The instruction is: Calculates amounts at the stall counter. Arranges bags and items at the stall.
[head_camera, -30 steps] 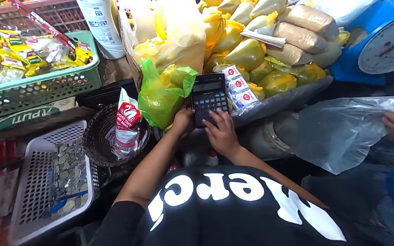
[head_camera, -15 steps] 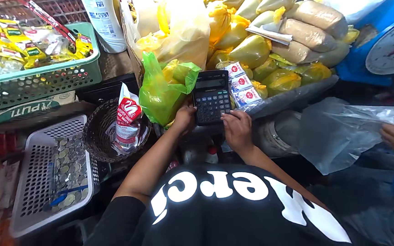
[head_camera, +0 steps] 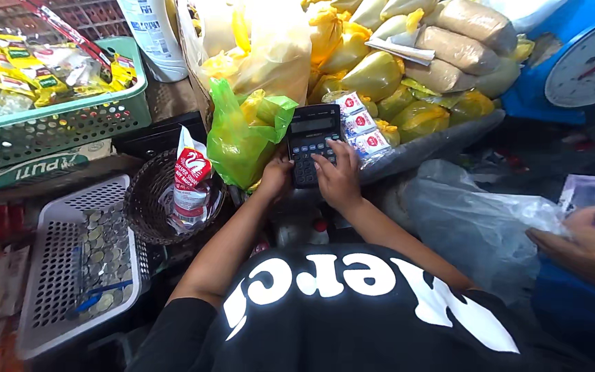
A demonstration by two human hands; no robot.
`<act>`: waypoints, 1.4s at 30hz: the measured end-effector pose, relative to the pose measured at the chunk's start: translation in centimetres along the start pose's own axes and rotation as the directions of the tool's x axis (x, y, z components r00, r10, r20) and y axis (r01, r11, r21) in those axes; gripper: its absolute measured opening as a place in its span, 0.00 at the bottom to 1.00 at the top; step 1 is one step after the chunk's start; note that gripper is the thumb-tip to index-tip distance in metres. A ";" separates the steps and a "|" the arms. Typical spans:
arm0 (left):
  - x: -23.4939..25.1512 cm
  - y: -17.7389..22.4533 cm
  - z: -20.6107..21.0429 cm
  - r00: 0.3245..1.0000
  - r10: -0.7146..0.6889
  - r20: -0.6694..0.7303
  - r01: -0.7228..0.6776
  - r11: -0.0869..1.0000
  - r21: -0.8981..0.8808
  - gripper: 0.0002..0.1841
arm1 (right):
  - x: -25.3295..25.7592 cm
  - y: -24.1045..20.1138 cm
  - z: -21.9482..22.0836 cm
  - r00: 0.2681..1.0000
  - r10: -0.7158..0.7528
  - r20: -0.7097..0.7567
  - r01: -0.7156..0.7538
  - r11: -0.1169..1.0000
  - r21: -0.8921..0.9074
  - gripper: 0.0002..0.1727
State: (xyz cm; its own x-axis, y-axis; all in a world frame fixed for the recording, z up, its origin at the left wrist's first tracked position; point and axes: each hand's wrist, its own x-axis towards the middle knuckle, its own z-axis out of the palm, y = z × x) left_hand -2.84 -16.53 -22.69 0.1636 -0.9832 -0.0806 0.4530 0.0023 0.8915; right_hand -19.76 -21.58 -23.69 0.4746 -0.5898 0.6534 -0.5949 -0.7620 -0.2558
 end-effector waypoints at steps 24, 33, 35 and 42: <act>-0.2 0.3 0.1 0.999 -0.032 -0.012 0.032 0.999 -0.023 0.24 | 0.3 0.4 0.0 1.000 -0.007 0.012 0.007 1.000 0.008 0.17; -1.0 0.7 -0.2 0.997 -0.075 0.001 0.075 0.995 0.064 0.18 | -4.5 1.4 -1.0 0.992 -0.063 -0.112 0.060 0.998 -0.030 0.19; -1.0 0.9 0.1 0.998 -0.069 0.004 0.068 0.995 0.070 0.17 | -4.2 1.5 -1.2 0.990 -0.053 -0.127 0.056 0.998 0.016 0.19; 0.1 0.4 1.7 0.985 -0.016 -0.174 0.040 0.990 0.133 0.18 | -2.7 2.6 -1.3 0.989 0.147 -0.015 -0.144 0.982 0.121 0.25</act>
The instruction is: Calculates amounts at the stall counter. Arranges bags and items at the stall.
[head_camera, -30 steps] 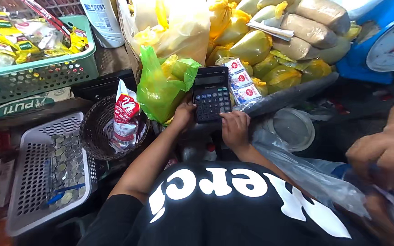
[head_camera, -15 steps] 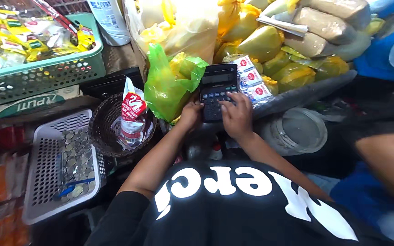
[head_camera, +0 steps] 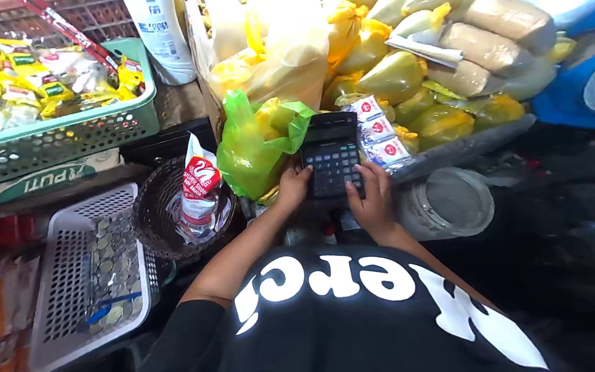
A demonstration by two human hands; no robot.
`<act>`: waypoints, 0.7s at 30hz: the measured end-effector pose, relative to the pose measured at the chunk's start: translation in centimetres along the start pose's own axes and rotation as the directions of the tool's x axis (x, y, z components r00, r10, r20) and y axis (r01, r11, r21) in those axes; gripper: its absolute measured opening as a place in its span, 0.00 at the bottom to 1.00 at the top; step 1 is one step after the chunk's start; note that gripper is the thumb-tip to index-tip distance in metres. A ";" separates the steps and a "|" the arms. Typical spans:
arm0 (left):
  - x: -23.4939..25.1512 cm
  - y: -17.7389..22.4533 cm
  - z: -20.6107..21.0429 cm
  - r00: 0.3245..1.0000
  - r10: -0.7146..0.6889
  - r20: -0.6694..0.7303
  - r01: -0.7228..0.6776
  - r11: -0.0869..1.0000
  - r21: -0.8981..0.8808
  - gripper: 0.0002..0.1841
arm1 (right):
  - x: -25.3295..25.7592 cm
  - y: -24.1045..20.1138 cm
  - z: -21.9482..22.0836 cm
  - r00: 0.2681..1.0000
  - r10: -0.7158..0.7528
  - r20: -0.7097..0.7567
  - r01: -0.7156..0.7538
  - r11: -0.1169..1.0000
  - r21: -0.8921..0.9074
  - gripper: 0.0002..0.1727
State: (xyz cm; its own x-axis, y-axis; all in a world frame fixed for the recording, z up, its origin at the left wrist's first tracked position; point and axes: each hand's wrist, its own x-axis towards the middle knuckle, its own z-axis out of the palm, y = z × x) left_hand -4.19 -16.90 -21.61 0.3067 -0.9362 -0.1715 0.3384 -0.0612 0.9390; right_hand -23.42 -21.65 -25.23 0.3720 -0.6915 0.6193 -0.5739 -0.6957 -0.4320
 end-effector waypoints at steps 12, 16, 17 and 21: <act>1.8 -0.8 4.3 0.968 -0.006 -0.252 0.013 1.000 0.024 0.30 | 4.1 2.1 -0.9 0.996 -0.023 0.081 0.009 0.986 0.166 0.22; 2.2 -0.6 5.7 0.932 -0.016 -0.362 0.021 1.000 0.009 0.28 | 4.8 2.9 0.1 0.949 -0.300 0.092 0.289 0.950 0.121 0.17; 2.3 -0.8 5.9 0.926 -0.017 -0.378 0.024 1.000 0.014 0.28 | 4.8 3.1 0.3 0.930 -0.349 0.118 0.335 0.934 0.125 0.17; 2.3 -0.7 6.1 0.903 -0.014 -0.430 0.045 0.997 0.060 0.29 | 5.2 3.8 0.4 0.885 -0.439 0.154 0.411 0.893 0.184 0.17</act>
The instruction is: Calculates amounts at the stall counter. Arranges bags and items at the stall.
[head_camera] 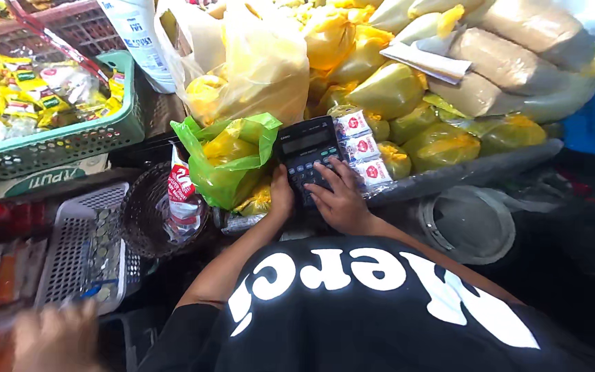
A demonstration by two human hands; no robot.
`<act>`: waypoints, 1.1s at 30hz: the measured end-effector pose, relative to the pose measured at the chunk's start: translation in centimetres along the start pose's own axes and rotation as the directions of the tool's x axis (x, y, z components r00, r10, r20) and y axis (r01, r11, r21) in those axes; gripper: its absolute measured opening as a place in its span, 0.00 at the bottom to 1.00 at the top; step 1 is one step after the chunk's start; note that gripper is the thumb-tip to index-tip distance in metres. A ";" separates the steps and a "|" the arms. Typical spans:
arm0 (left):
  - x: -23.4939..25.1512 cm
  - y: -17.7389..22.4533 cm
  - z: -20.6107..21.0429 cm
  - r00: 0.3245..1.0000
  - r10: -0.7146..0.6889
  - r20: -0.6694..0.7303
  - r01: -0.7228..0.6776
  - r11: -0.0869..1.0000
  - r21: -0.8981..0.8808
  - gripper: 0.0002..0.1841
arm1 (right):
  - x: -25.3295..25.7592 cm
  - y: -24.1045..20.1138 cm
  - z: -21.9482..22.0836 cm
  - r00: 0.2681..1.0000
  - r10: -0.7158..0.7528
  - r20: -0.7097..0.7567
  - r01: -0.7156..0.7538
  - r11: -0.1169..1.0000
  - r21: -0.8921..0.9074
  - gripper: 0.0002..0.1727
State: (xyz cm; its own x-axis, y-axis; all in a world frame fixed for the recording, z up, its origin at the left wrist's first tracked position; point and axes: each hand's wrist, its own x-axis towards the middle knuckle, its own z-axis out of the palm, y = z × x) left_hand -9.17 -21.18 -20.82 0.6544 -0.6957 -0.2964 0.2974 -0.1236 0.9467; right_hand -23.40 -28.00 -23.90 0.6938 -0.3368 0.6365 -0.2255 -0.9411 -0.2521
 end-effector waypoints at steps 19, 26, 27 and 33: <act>-0.3 -0.7 0.5 0.988 0.095 -0.119 -0.079 0.988 0.133 0.29 | -2.4 3.6 -2.9 0.999 -0.012 -0.040 0.011 0.999 -0.037 0.20; -0.5 -0.4 0.7 0.980 0.141 -0.138 -0.121 0.982 0.143 0.28 | -2.2 3.8 -2.9 0.998 -0.021 -0.063 0.016 0.996 -0.082 0.19; -0.4 -0.6 0.8 0.976 0.163 -0.148 -0.142 0.980 0.139 0.28 | -2.2 3.8 -2.9 0.998 -0.024 -0.056 0.019 0.996 -0.090 0.19; -0.4 -0.6 0.8 0.964 0.228 -0.138 -0.200 0.962 0.188 0.28 | -0.3 3.0 -2.8 0.999 -0.045 -0.016 0.045 0.998 -0.034 0.18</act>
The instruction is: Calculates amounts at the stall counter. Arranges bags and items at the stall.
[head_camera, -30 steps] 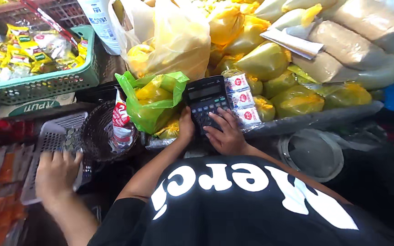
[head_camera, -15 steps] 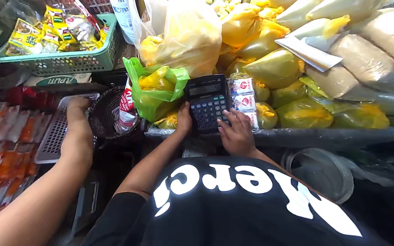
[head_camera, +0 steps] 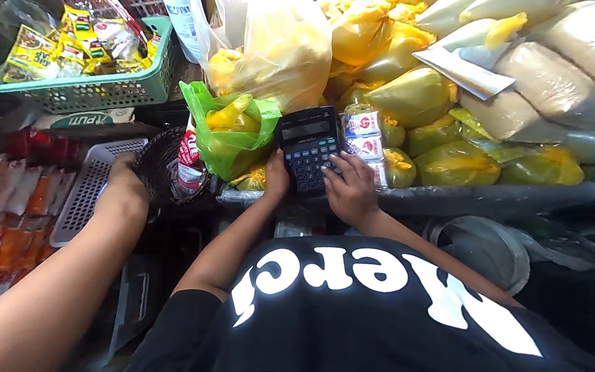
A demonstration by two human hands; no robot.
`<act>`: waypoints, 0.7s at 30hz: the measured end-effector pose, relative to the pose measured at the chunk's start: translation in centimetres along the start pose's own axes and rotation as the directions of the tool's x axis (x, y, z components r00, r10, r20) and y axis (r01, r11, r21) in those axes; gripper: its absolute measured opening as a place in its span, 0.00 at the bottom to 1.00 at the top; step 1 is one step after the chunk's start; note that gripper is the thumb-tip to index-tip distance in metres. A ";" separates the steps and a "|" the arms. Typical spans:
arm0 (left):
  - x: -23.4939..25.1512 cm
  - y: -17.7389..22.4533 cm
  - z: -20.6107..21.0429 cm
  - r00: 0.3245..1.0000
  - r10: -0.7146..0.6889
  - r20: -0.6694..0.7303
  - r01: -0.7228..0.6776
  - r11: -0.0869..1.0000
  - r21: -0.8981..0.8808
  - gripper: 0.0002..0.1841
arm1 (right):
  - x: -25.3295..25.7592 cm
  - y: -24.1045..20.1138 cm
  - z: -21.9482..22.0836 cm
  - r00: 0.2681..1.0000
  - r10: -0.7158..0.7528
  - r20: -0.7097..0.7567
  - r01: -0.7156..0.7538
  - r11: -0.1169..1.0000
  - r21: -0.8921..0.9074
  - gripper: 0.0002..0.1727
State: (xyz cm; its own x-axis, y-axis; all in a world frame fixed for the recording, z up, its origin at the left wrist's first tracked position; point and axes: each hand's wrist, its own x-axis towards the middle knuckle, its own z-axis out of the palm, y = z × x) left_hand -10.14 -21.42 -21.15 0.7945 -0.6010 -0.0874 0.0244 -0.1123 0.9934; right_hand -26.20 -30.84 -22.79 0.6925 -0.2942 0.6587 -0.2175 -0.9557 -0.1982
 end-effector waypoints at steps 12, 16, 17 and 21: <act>0.4 -0.3 0.0 1.000 0.017 0.010 -0.018 1.000 0.014 0.27 | 2.5 -1.0 1.4 0.996 -0.043 0.073 0.042 0.999 0.015 0.19; 0.3 -0.3 -0.1 1.000 0.009 0.018 -0.009 1.000 0.010 0.28 | 1.7 -1.2 0.7 1.000 -0.024 0.020 0.024 0.999 0.032 0.17; 0.2 -0.3 -0.1 1.000 0.011 0.020 -0.011 1.000 0.011 0.28 | 1.2 -1.0 0.5 1.000 -0.023 -0.011 0.023 1.000 0.021 0.17; 0.5 -0.7 -0.2 0.998 0.045 0.045 -0.046 0.999 0.010 0.28 | -0.4 -0.5 0.5 0.998 -0.018 -0.061 0.017 1.000 -0.014 0.15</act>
State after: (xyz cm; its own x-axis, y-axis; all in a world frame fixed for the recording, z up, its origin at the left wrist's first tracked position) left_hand -9.64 -21.52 -21.92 0.7667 -0.6404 -0.0454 -0.0183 -0.0926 0.9955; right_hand -26.01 -30.30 -23.30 0.6529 -0.2761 0.7053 -0.2153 -0.9604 -0.1767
